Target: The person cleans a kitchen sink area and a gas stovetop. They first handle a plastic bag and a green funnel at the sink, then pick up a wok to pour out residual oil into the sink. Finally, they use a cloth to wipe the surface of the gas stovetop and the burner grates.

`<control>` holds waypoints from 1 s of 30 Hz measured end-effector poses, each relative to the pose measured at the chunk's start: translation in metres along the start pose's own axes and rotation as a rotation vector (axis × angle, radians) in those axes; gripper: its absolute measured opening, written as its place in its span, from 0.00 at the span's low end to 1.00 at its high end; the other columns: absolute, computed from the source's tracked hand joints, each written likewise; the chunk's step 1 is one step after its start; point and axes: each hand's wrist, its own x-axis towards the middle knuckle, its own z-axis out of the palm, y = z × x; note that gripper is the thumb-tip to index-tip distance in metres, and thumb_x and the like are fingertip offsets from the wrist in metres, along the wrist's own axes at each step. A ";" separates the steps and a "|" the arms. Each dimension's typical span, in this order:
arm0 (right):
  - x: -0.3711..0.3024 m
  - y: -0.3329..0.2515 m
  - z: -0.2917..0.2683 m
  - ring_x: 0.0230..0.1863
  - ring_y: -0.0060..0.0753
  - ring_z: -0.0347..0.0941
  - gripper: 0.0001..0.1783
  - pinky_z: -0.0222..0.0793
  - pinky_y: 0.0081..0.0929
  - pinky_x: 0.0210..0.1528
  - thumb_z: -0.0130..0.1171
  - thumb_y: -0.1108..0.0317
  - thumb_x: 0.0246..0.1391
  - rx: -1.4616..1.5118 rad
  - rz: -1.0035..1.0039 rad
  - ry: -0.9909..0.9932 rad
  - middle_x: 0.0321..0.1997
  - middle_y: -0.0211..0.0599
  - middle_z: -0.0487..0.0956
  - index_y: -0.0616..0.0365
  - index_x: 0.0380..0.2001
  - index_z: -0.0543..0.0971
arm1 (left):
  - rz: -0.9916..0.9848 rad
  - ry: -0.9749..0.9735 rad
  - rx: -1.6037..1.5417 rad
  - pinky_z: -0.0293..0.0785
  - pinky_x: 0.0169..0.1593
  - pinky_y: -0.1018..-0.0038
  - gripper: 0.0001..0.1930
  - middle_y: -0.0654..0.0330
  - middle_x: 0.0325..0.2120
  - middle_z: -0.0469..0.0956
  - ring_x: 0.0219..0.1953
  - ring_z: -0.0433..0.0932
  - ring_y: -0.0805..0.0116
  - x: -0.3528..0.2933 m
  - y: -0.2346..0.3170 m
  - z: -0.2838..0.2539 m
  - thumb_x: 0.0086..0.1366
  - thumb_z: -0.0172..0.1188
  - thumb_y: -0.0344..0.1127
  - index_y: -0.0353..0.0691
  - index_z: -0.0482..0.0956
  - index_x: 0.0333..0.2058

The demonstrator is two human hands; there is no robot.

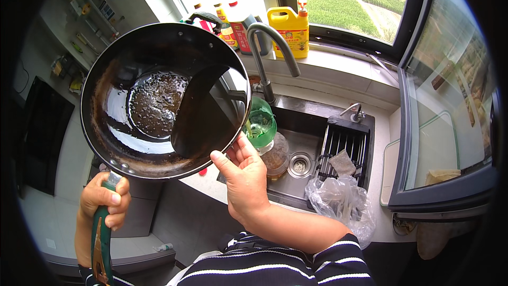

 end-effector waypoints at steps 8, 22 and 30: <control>-0.001 0.002 0.001 0.55 0.26 0.67 0.31 0.64 0.25 0.60 0.56 0.82 0.53 0.033 0.003 0.014 0.54 0.36 0.71 0.66 0.61 0.63 | 0.007 -0.014 -0.001 0.71 0.14 0.66 0.05 0.56 0.14 0.66 0.10 0.71 0.65 0.002 -0.001 -0.003 0.54 0.54 0.23 0.35 0.66 0.28; 0.000 0.005 0.001 0.55 0.26 0.67 0.32 0.64 0.25 0.60 0.56 0.82 0.52 0.020 -0.005 0.008 0.55 0.36 0.71 0.66 0.61 0.62 | 0.013 0.021 0.044 0.69 0.13 0.67 0.06 0.57 0.13 0.66 0.09 0.70 0.66 0.001 0.002 -0.001 0.52 0.54 0.23 0.36 0.67 0.29; -0.001 0.005 0.004 0.56 0.26 0.66 0.32 0.65 0.25 0.60 0.56 0.82 0.53 0.022 0.009 0.012 0.55 0.36 0.70 0.66 0.62 0.62 | 0.008 0.044 0.049 0.68 0.13 0.68 0.06 0.57 0.14 0.67 0.09 0.69 0.66 -0.003 0.003 0.001 0.52 0.54 0.23 0.35 0.67 0.29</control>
